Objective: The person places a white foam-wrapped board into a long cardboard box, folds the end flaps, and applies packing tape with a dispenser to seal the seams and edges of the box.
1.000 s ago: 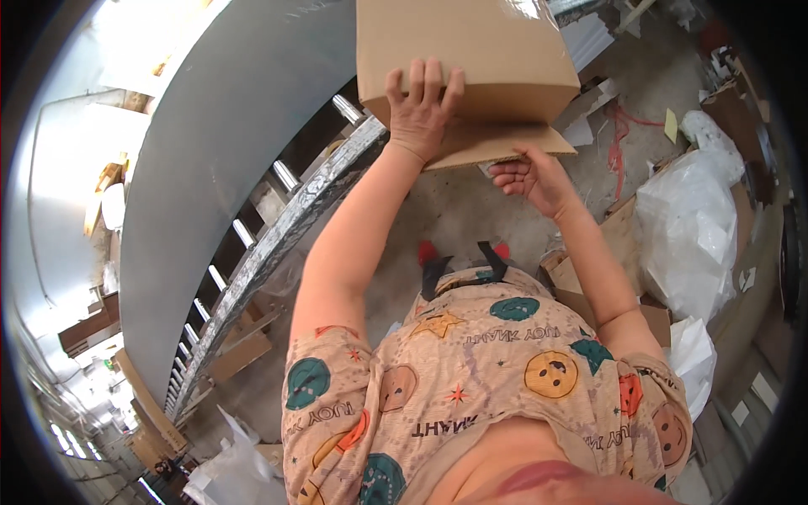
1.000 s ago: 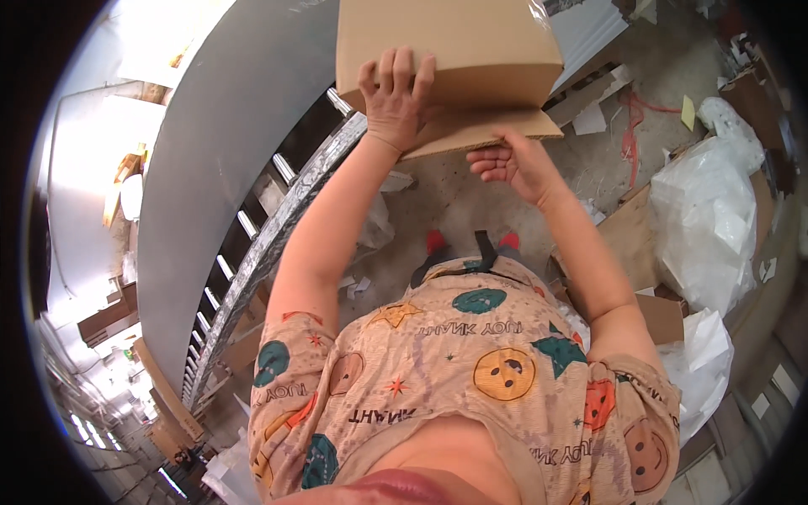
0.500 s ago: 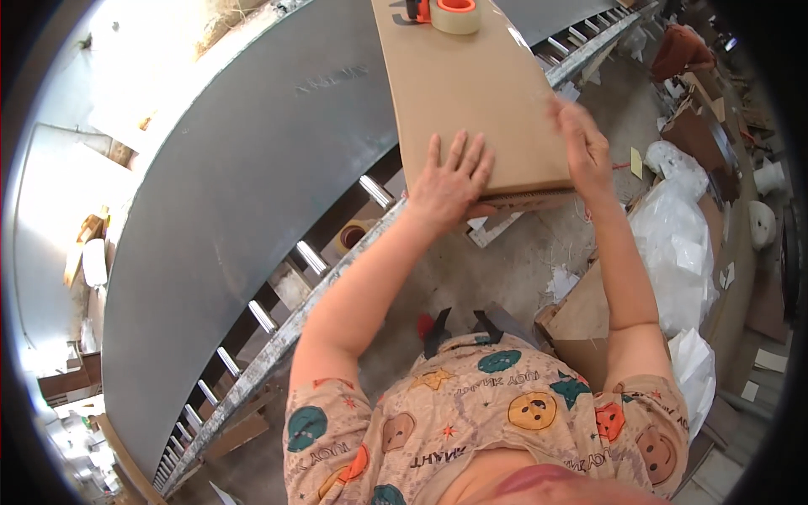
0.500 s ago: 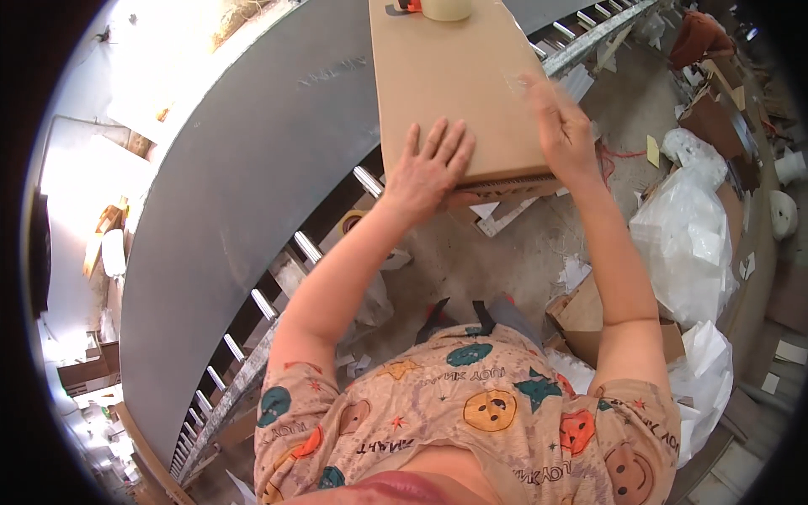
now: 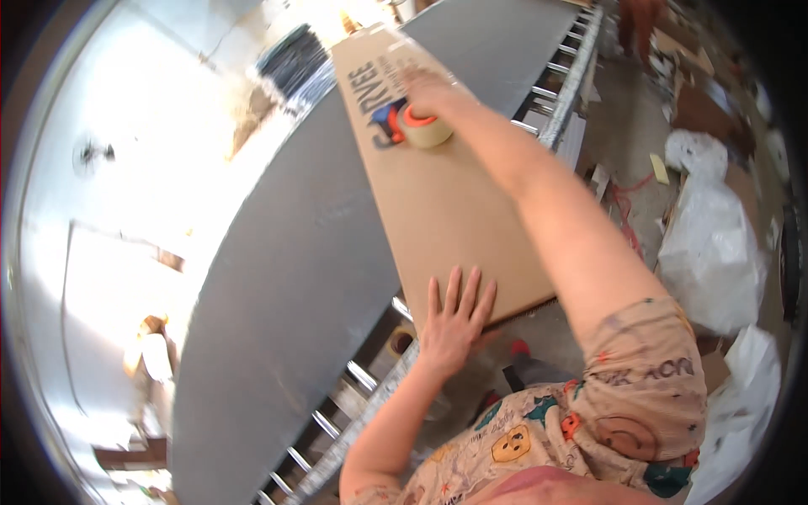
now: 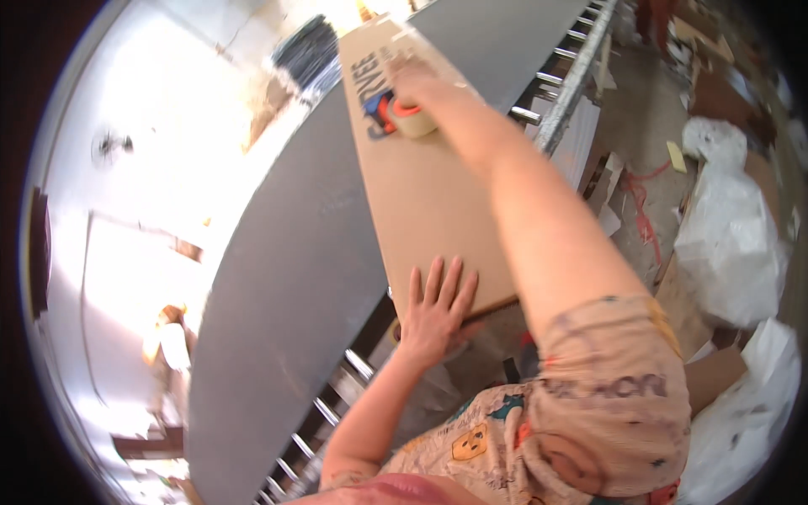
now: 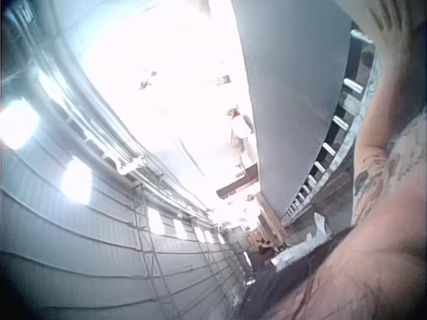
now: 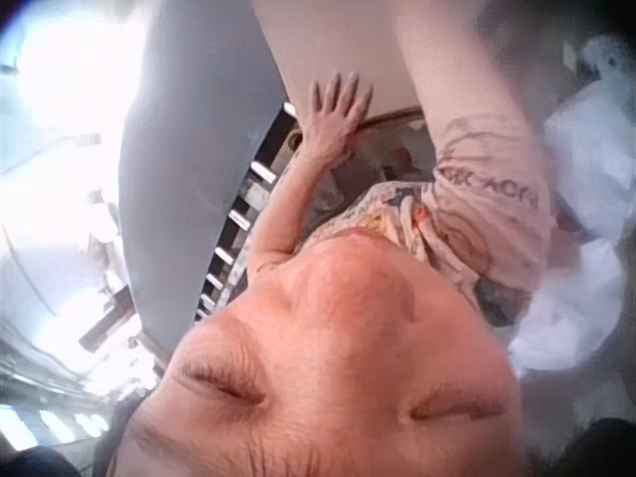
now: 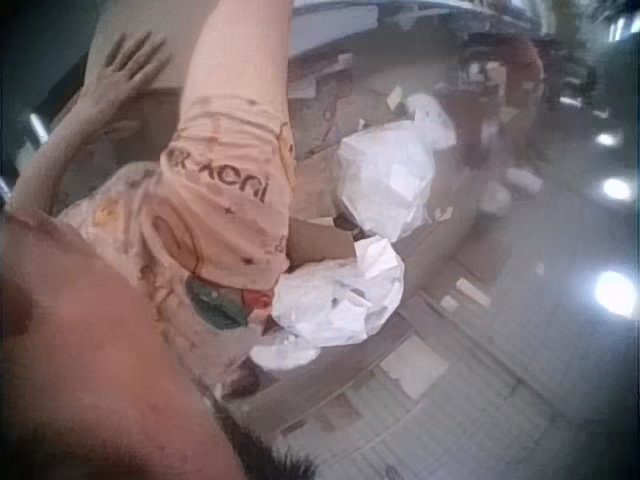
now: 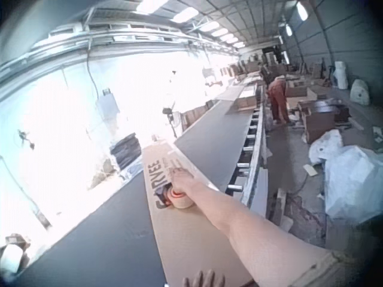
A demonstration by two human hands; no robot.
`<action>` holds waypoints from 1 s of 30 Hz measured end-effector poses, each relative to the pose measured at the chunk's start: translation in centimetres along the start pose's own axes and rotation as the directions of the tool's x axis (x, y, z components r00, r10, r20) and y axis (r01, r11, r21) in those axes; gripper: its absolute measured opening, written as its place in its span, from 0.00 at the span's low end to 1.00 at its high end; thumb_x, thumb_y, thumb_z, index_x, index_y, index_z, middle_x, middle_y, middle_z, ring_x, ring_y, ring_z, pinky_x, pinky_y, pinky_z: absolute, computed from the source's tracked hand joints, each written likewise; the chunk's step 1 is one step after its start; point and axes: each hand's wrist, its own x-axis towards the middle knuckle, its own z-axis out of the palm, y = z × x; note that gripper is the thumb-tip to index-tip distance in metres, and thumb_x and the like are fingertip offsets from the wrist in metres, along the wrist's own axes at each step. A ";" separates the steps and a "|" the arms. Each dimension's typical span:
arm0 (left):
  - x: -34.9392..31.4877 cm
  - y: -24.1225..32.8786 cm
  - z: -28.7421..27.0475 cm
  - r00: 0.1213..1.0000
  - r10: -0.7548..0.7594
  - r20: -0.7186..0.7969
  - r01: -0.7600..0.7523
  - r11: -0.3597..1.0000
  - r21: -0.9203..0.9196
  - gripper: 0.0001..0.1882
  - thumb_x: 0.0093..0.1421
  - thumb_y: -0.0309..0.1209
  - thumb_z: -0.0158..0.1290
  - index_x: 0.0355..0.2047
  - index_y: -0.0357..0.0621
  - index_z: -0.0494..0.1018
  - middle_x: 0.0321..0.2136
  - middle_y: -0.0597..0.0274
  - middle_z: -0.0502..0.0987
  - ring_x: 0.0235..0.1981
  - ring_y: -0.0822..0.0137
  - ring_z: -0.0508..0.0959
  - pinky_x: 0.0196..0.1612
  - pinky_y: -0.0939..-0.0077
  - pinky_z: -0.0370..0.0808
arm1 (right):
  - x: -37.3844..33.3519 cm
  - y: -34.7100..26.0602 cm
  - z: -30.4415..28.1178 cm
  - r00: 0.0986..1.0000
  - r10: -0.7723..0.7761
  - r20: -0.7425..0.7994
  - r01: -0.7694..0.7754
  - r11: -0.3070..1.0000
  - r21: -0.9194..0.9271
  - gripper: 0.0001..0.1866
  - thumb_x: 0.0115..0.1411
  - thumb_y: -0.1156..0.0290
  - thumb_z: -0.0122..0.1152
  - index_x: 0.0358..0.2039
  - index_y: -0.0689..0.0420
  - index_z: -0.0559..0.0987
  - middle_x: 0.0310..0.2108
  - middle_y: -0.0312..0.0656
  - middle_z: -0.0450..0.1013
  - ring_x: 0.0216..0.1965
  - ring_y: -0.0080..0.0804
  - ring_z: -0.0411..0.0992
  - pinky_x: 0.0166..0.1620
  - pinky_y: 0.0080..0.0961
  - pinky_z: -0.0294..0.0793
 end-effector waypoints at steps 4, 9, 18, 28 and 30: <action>-2.5 -1.1 -0.7 0.997 -0.068 0.046 0.068 0.998 0.000 0.43 0.49 0.53 0.57 0.62 0.49 0.57 0.63 0.50 0.55 0.65 0.46 0.51 0.63 0.40 0.46 | -0.6 -4.9 -1.3 0.978 -0.061 0.198 0.042 0.994 0.096 0.15 0.47 0.69 0.60 0.36 0.59 0.81 0.40 0.49 0.76 0.44 0.38 0.75 0.43 0.33 0.76; -2.2 -0.8 -0.3 1.000 -0.007 0.016 0.008 0.998 -0.061 0.43 0.50 0.49 0.59 0.62 0.45 0.55 0.63 0.46 0.54 0.65 0.45 0.51 0.63 0.40 0.43 | -9.5 0.5 -5.7 0.729 0.089 0.679 -0.370 0.885 0.282 0.10 0.43 0.64 0.60 0.19 0.57 0.74 0.14 0.39 0.67 0.13 0.31 0.62 0.21 0.29 0.68; -3.6 -1.5 0.4 0.987 0.093 -0.129 -0.098 0.995 -0.034 0.39 0.53 0.47 0.56 0.60 0.40 0.57 0.58 0.40 0.58 0.61 0.44 0.56 0.60 0.41 0.50 | -40.0 5.0 -10.6 0.466 0.402 0.788 -0.832 -0.103 0.545 0.27 0.46 0.66 0.57 0.49 0.60 0.69 0.44 0.51 0.71 0.44 0.48 0.72 0.40 0.52 0.76; -4.9 -1.2 0.7 0.965 0.014 -0.260 -0.066 0.980 -0.190 0.35 0.48 0.43 0.60 0.53 0.39 0.62 0.52 0.49 0.64 0.58 0.51 0.61 0.59 0.43 0.52 | -52.5 -13.2 -13.2 0.700 0.522 0.488 -0.336 -0.362 0.869 0.25 0.54 0.63 0.55 0.53 0.55 0.70 0.52 0.39 0.69 0.51 0.33 0.70 0.55 0.35 0.69; -5.1 -1.1 0.3 0.968 -0.011 -0.249 -0.059 0.961 -0.271 0.37 0.46 0.41 0.62 0.53 0.37 0.61 0.54 0.48 0.62 0.59 0.51 0.59 0.60 0.40 0.52 | -47.3 -13.4 -15.5 0.950 0.312 0.017 -0.172 0.475 0.863 0.22 0.57 0.61 0.55 0.51 0.56 0.74 0.48 0.41 0.72 0.47 0.29 0.72 0.52 0.27 0.71</action>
